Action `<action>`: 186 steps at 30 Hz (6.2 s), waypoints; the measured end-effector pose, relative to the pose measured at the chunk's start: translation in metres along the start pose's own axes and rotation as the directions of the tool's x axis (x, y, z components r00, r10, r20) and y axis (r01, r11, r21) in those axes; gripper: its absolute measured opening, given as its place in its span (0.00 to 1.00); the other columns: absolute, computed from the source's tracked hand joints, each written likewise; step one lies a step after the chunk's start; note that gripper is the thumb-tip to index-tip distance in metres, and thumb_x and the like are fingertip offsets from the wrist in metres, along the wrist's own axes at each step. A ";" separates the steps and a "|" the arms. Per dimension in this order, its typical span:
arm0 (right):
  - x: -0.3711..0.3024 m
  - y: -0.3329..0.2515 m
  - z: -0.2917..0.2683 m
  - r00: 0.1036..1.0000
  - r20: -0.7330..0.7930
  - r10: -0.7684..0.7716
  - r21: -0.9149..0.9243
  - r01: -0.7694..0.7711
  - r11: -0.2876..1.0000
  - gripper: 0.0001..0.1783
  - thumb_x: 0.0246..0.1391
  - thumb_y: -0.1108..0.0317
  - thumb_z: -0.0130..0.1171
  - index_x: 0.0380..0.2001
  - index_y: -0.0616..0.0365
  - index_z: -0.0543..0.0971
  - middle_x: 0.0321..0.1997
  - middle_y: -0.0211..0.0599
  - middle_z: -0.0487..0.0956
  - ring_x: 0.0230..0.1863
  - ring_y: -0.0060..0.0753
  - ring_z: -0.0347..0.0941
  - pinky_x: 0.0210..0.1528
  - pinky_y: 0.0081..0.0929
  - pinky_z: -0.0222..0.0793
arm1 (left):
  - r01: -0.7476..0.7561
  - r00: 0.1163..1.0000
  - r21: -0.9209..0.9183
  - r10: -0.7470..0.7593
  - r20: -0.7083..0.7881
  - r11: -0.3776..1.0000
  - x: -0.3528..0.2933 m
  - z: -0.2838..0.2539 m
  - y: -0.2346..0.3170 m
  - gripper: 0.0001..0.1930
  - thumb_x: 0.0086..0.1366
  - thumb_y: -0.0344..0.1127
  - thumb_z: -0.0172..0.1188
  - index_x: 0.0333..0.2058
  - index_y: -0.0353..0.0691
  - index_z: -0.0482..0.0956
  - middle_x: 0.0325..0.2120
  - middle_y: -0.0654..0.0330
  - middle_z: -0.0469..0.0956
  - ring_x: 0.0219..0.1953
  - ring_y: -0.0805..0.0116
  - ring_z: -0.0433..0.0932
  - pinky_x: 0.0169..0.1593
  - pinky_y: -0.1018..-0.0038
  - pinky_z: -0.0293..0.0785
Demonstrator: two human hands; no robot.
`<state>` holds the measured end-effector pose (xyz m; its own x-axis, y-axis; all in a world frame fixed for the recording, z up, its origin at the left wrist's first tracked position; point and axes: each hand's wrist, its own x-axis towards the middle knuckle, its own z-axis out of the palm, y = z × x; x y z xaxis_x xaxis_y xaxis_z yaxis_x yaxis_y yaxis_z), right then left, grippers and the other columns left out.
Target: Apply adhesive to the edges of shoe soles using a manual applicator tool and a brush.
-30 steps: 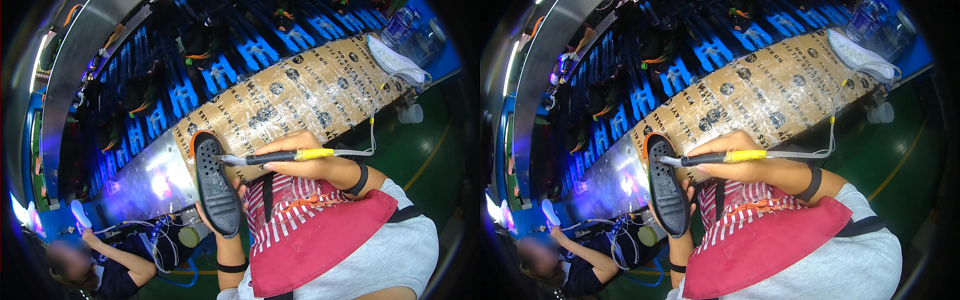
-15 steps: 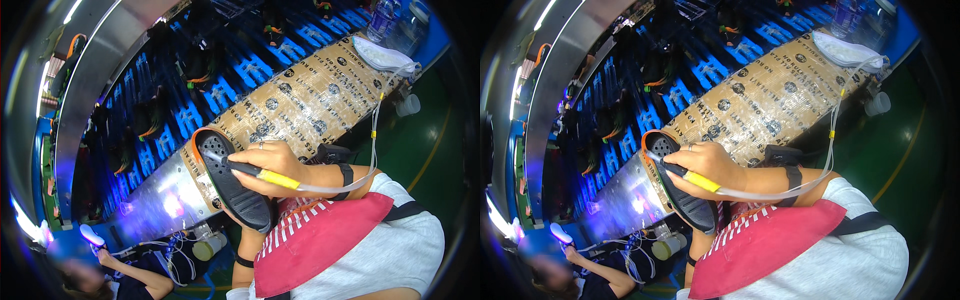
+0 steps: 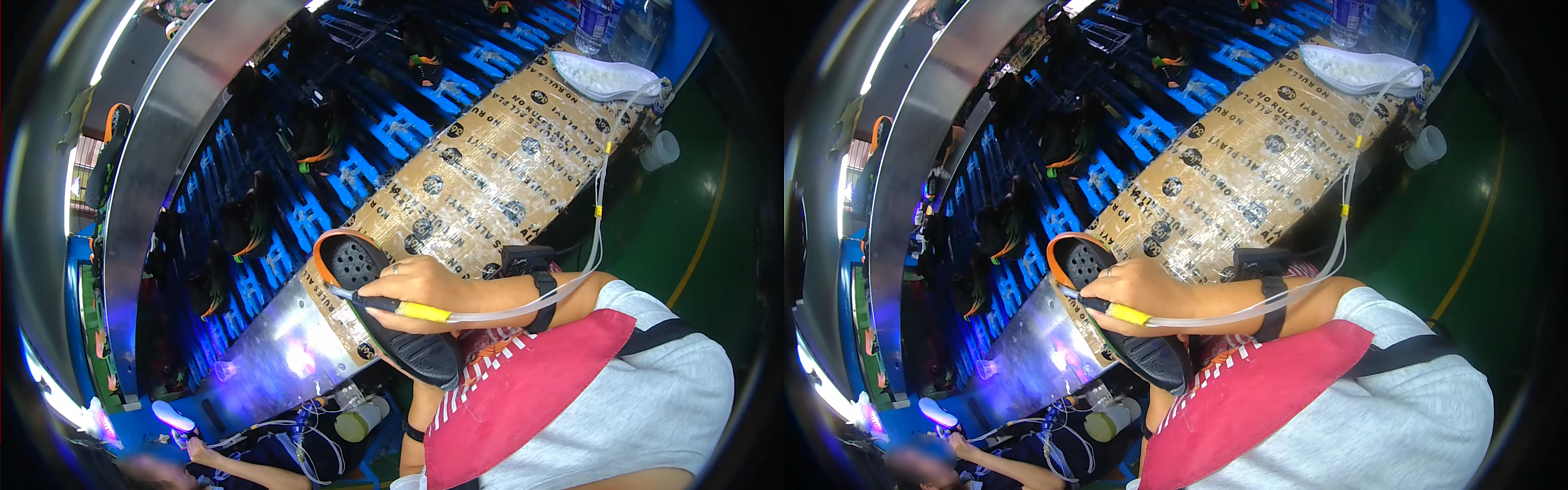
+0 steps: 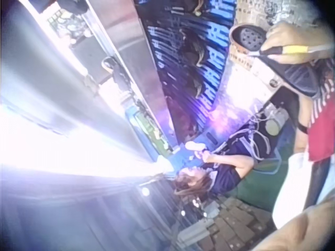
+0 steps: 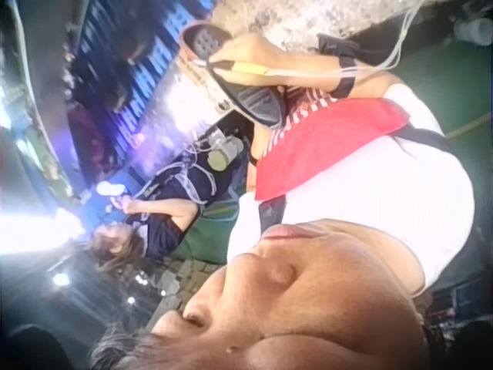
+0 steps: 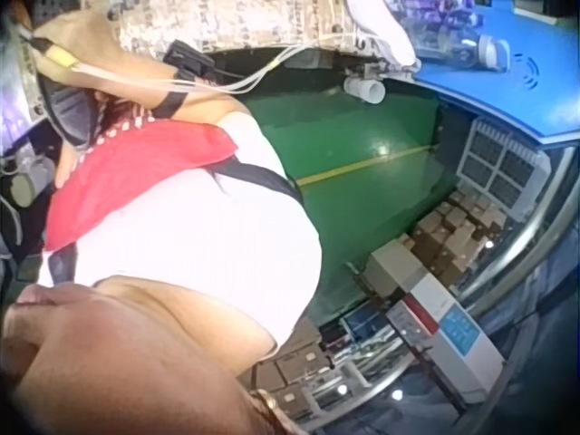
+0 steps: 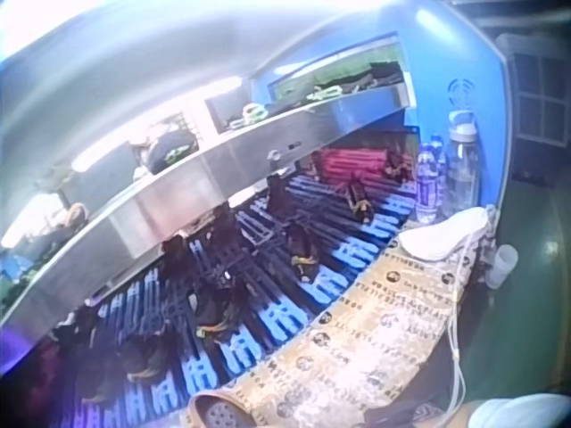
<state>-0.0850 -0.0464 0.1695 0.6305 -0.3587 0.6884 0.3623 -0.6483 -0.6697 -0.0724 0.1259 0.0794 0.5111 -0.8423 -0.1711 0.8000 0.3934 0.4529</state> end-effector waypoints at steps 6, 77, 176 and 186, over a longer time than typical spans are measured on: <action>0.001 0.000 -0.003 0.991 -0.092 0.095 -0.102 -0.104 0.989 0.12 0.38 0.67 0.60 0.29 0.59 0.75 0.21 0.38 0.72 0.23 0.39 0.71 0.26 0.30 0.67 | 0.001 1.000 -0.001 -0.001 -0.011 1.000 0.000 0.003 -0.002 0.38 0.54 0.65 0.44 0.57 0.46 0.55 0.53 0.50 0.60 0.49 0.51 0.66 0.48 0.54 0.69; -0.034 -0.022 -0.018 0.928 0.353 0.116 0.370 -0.252 0.894 0.12 0.40 0.68 0.61 0.32 0.59 0.78 0.26 0.43 0.78 0.26 0.40 0.75 0.29 0.28 0.70 | -0.325 0.928 -0.133 0.343 0.147 0.936 0.052 0.036 0.045 0.42 0.47 0.58 0.60 0.57 0.45 0.55 0.54 0.48 0.58 0.53 0.53 0.61 0.53 0.54 0.63; -0.040 -0.002 -0.050 0.671 0.706 -0.226 0.321 -0.019 0.947 0.18 0.37 0.73 0.57 0.37 0.55 0.78 0.19 0.31 0.72 0.24 0.30 0.71 0.24 0.24 0.68 | 0.559 0.810 0.753 -0.422 -0.407 0.347 0.051 0.087 0.141 0.19 0.57 0.41 0.50 0.37 0.29 0.76 0.33 0.55 0.77 0.34 0.70 0.74 0.42 0.76 0.69; -0.039 -0.010 -0.045 0.726 0.631 -0.273 0.399 -0.002 0.917 0.13 0.39 0.71 0.61 0.34 0.55 0.78 0.20 0.33 0.73 0.23 0.32 0.71 0.24 0.26 0.68 | 0.515 0.857 0.621 -0.352 -0.376 0.591 0.043 0.086 0.118 0.22 0.56 0.42 0.49 0.44 0.29 0.71 0.37 0.51 0.76 0.35 0.66 0.76 0.42 0.74 0.71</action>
<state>-0.1441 -0.0558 0.1620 0.7920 0.3401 0.5071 0.6051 -0.3261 -0.7263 0.0163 0.1046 0.2006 0.2747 -0.7218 -0.6352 0.5413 -0.4299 0.7226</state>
